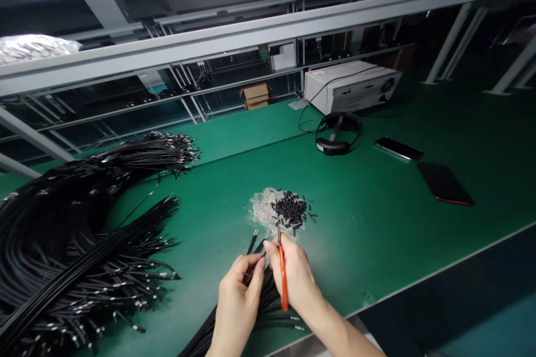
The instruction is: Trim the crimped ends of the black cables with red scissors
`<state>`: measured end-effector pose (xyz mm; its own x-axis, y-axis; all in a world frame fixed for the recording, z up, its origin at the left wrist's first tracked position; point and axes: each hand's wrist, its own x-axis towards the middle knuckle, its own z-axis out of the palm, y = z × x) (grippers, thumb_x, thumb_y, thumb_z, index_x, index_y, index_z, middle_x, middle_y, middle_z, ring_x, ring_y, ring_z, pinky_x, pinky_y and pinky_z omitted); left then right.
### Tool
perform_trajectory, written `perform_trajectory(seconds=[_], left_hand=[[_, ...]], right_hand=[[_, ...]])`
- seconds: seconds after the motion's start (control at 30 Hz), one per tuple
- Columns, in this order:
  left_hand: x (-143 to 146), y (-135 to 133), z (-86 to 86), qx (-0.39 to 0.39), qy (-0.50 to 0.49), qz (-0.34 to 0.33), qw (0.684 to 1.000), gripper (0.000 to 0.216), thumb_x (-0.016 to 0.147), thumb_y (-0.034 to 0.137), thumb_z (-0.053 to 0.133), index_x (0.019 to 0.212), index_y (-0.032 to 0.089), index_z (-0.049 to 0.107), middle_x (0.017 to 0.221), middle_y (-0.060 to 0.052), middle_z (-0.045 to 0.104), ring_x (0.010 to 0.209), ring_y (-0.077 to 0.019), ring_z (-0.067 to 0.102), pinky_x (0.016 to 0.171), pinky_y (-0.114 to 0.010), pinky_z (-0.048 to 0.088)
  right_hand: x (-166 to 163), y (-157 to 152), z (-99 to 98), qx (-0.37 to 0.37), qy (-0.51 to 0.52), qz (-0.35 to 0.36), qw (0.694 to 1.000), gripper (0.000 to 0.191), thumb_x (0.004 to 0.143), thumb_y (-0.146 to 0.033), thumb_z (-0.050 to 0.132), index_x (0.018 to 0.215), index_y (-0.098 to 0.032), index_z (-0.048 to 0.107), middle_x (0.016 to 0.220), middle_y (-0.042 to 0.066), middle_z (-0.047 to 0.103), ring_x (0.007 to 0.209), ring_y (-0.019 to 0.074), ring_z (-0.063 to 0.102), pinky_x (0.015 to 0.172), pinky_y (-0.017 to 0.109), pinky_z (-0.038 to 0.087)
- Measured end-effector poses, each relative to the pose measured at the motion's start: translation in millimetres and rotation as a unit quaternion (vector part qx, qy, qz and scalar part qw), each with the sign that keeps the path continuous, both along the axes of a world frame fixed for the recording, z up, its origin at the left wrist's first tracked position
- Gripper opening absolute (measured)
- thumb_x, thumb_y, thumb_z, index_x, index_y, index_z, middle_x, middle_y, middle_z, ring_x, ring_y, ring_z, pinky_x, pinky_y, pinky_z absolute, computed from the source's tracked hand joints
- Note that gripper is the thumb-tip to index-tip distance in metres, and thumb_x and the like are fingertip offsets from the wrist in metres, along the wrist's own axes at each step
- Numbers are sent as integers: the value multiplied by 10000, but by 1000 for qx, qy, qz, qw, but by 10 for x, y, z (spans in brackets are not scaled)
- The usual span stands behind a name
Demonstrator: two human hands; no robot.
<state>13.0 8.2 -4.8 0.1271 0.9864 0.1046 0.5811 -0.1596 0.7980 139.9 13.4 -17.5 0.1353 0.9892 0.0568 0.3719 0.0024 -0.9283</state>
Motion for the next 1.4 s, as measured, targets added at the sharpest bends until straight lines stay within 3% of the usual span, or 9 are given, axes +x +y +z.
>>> perform_trajectory(seconds=[0.13, 0.23, 0.3, 0.43, 0.57, 0.87, 1.07, 1.3, 1.4], left_hand=[[13, -41, -56, 48, 52, 3, 997, 257, 857, 354, 485, 796, 175, 658, 726, -20, 613, 651, -87, 564, 641, -183, 418], [14, -27, -43, 6, 39, 10, 999, 285, 847, 368, 487, 754, 158, 656, 706, -24, 615, 621, -85, 545, 616, -179, 393], [9, 12, -12, -57, 2, 20, 998, 319, 836, 405, 491, 757, 145, 659, 694, -27, 618, 597, -79, 520, 593, -175, 377], [-6, 117, 27, -184, -94, 31, 978, 408, 788, 493, 530, 784, 102, 649, 601, -6, 554, 519, -48, 409, 500, -157, 295], [-9, 171, 12, -229, -136, 33, 963, 421, 760, 486, 562, 798, 73, 635, 596, 1, 533, 508, -36, 389, 485, -151, 288], [10, 159, -24, -236, -129, 16, 963, 407, 751, 475, 577, 756, 71, 628, 596, -7, 542, 503, -29, 383, 480, -145, 276], [14, 144, -55, -222, -133, 3, 966, 405, 754, 480, 580, 761, 78, 629, 593, 5, 511, 517, -23, 339, 477, -138, 247], [27, 161, -125, -213, -110, -10, 971, 429, 782, 502, 538, 800, 85, 635, 604, 4, 511, 526, -28, 352, 484, -141, 248], [20, 187, -132, -222, -127, -3, 967, 422, 766, 495, 561, 791, 81, 638, 611, -1, 523, 523, -29, 366, 484, -140, 256]], right_hand=[[-14, -21, -25, 113, -267, -16, 957, 234, 957, -254, 344, 784, -187, 486, 653, 25, 592, 548, 153, 543, 536, 269, 290], [94, 4, -41, 223, -364, 73, 901, 231, 932, -149, 331, 765, -184, 487, 684, 26, 569, 600, 163, 530, 600, 290, 306], [215, 19, -31, 246, -389, 129, 879, 208, 934, -158, 360, 776, -187, 492, 705, 16, 560, 628, 165, 520, 629, 295, 315], [409, -2, 17, 167, -450, 88, 873, 122, 885, -309, 561, 843, -197, 537, 782, 21, 566, 689, 188, 533, 646, 309, 317], [400, -69, 26, 111, -499, 102, 853, 180, 796, -334, 680, 829, -197, 569, 803, 33, 578, 708, 205, 554, 656, 320, 326], [307, -92, 36, 71, -525, 135, 837, 52, 861, -238, 592, 847, -188, 602, 779, 41, 636, 719, 212, 603, 685, 333, 336], [324, -84, 82, 37, -518, 159, 839, 125, 897, -166, 492, 864, -179, 611, 756, 49, 666, 699, 208, 637, 714, 328, 353], [376, -11, 159, -14, -508, 215, 834, 187, 919, -220, 451, 864, -169, 622, 732, 82, 694, 669, 219, 669, 580, 275, 343], [456, 36, 190, -35, -479, 225, 848, 222, 919, -301, 466, 813, -189, 625, 698, 75, 693, 661, 230, 672, 555, 265, 336]])
